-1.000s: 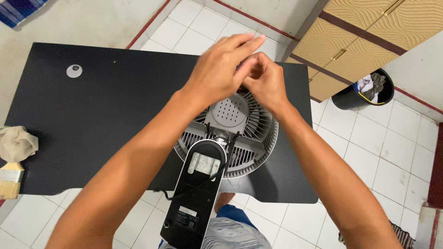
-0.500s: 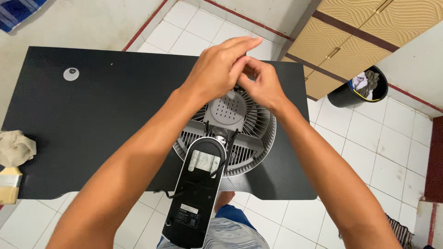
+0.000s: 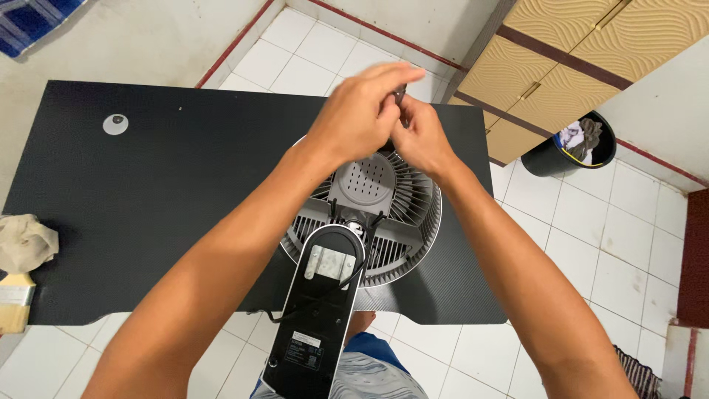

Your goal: The person reassembles an electric fan by placing the fan blade onto the motor hub, securing it with a central cap, and then attaching the front grille. They use a screwdriver to tighten screws on the rear motor housing.

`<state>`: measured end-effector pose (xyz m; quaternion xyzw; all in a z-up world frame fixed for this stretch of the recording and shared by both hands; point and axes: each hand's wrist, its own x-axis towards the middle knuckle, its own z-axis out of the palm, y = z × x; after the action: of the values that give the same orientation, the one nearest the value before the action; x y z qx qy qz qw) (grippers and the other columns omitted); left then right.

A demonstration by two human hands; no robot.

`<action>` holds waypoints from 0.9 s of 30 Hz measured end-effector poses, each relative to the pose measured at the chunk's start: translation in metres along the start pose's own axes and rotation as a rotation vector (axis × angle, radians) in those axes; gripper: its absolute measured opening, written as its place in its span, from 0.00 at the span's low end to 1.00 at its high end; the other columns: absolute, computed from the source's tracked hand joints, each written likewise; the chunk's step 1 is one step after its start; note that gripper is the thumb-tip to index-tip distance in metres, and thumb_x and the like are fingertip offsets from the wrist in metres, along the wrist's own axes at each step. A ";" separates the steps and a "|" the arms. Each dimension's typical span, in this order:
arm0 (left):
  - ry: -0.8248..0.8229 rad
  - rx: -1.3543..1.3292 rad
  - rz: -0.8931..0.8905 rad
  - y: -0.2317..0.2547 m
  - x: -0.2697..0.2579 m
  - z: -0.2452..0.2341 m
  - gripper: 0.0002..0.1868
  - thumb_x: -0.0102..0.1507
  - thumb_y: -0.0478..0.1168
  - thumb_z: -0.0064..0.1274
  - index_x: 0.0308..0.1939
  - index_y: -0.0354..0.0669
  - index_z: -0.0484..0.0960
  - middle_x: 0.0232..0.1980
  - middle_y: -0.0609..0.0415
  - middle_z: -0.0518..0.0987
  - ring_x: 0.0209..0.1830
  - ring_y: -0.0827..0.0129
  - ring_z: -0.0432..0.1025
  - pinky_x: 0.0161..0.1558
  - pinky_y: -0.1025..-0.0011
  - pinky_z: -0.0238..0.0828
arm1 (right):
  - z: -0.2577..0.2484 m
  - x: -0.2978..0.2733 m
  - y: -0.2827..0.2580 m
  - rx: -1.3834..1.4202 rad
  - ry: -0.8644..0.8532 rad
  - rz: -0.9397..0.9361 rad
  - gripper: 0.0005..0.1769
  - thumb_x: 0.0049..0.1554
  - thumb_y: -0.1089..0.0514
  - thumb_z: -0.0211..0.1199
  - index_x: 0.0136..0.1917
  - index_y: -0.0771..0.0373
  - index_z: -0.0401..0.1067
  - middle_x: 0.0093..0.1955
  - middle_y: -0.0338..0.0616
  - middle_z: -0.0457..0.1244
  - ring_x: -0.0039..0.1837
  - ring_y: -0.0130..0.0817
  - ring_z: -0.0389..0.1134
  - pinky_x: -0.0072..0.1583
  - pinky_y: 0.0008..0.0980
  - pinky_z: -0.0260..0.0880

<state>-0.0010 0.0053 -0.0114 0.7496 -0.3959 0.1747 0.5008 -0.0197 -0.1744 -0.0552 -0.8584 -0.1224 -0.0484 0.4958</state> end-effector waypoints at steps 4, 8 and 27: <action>-0.029 -0.013 -0.057 0.002 0.003 0.002 0.21 0.63 0.29 0.50 0.60 0.44 0.82 0.54 0.47 0.82 0.47 0.57 0.79 0.50 0.63 0.77 | -0.001 0.000 -0.001 0.040 -0.014 0.066 0.11 0.65 0.57 0.55 0.53 0.67 0.72 0.47 0.42 0.70 0.49 0.25 0.68 0.54 0.32 0.71; 0.016 0.026 -0.210 0.005 0.005 0.000 0.18 0.63 0.35 0.57 0.58 0.46 0.84 0.49 0.48 0.82 0.42 0.58 0.78 0.47 0.62 0.77 | 0.006 -0.005 -0.010 -0.036 0.130 -0.123 0.16 0.54 0.61 0.68 0.54 0.69 0.69 0.52 0.43 0.70 0.57 0.26 0.70 0.59 0.32 0.69; 0.069 0.027 -0.038 0.009 0.007 -0.010 0.16 0.64 0.38 0.61 0.56 0.44 0.83 0.48 0.49 0.85 0.39 0.61 0.81 0.42 0.65 0.79 | -0.002 -0.014 0.004 -0.306 -0.159 0.195 0.20 0.51 0.55 0.71 0.56 0.63 0.78 0.50 0.48 0.72 0.46 0.37 0.73 0.52 0.36 0.73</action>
<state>-0.0023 0.0098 0.0030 0.7571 -0.3617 0.1965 0.5072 -0.0319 -0.1805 -0.0607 -0.9327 -0.0685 0.0499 0.3504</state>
